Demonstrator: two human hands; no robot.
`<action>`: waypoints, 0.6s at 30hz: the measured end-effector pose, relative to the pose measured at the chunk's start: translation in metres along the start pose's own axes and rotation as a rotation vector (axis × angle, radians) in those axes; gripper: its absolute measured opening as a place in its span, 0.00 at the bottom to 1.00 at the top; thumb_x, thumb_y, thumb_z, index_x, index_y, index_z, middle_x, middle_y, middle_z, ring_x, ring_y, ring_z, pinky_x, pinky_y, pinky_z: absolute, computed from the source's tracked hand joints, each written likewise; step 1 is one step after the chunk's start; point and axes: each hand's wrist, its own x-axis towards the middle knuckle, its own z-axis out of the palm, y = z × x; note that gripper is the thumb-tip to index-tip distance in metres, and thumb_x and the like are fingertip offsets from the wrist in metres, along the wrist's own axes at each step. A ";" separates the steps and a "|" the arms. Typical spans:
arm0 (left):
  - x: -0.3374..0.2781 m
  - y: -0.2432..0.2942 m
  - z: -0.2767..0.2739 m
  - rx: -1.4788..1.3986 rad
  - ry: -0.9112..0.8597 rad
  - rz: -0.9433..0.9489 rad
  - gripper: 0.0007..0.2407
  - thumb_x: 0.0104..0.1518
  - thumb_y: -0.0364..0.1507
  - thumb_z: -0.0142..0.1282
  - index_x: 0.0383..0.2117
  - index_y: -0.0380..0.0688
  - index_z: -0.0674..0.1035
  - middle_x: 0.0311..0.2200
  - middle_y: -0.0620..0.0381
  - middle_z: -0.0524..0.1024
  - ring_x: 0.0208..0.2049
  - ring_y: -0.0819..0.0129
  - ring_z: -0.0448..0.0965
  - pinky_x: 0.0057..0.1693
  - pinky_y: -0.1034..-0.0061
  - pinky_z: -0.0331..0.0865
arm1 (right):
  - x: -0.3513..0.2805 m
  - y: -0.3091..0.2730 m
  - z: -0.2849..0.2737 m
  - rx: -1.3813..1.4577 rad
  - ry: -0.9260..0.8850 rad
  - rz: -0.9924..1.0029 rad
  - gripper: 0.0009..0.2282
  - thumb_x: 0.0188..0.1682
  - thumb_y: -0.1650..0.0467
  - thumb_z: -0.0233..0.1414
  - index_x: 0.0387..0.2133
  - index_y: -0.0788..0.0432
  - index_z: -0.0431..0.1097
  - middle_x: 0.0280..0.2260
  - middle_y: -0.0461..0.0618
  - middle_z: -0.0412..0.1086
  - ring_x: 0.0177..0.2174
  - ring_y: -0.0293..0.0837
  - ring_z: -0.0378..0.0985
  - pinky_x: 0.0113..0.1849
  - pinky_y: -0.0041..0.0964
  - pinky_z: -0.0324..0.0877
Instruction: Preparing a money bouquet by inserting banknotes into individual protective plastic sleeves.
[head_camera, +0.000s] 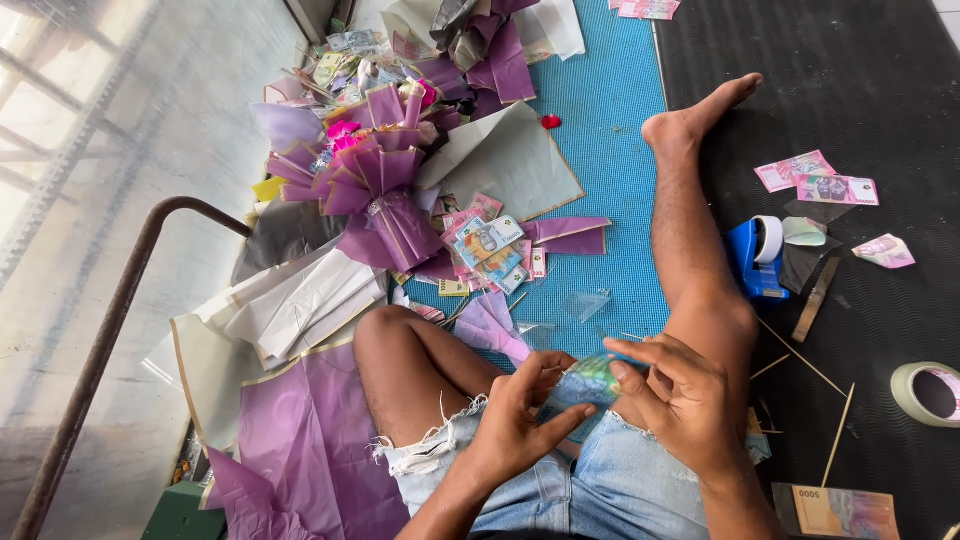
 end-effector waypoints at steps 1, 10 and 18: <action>0.000 0.000 0.000 0.006 -0.007 -0.001 0.16 0.57 0.32 0.68 0.46 0.44 0.73 0.17 0.64 0.64 0.18 0.75 0.52 0.27 0.78 0.50 | 0.001 -0.002 0.001 0.022 0.009 0.001 0.11 0.48 0.72 0.57 0.44 0.59 0.77 0.33 0.47 0.76 0.31 0.35 0.75 0.29 0.25 0.67; 0.000 0.004 -0.001 -0.003 -0.039 -0.002 0.17 0.57 0.31 0.66 0.47 0.43 0.71 0.21 0.60 0.76 0.18 0.74 0.63 0.28 0.78 0.61 | -0.008 0.006 0.007 0.087 -0.073 0.067 0.06 0.44 0.73 0.61 0.34 0.60 0.80 0.30 0.46 0.83 0.25 0.30 0.80 0.40 0.20 0.70; 0.000 0.008 0.000 -0.075 -0.076 0.024 0.18 0.57 0.29 0.66 0.49 0.40 0.69 0.29 0.57 0.80 0.21 0.77 0.69 0.30 0.80 0.66 | -0.010 0.005 0.004 0.025 -0.030 0.036 0.09 0.40 0.73 0.65 0.35 0.59 0.79 0.08 0.37 0.53 0.13 0.26 0.55 0.34 0.21 0.70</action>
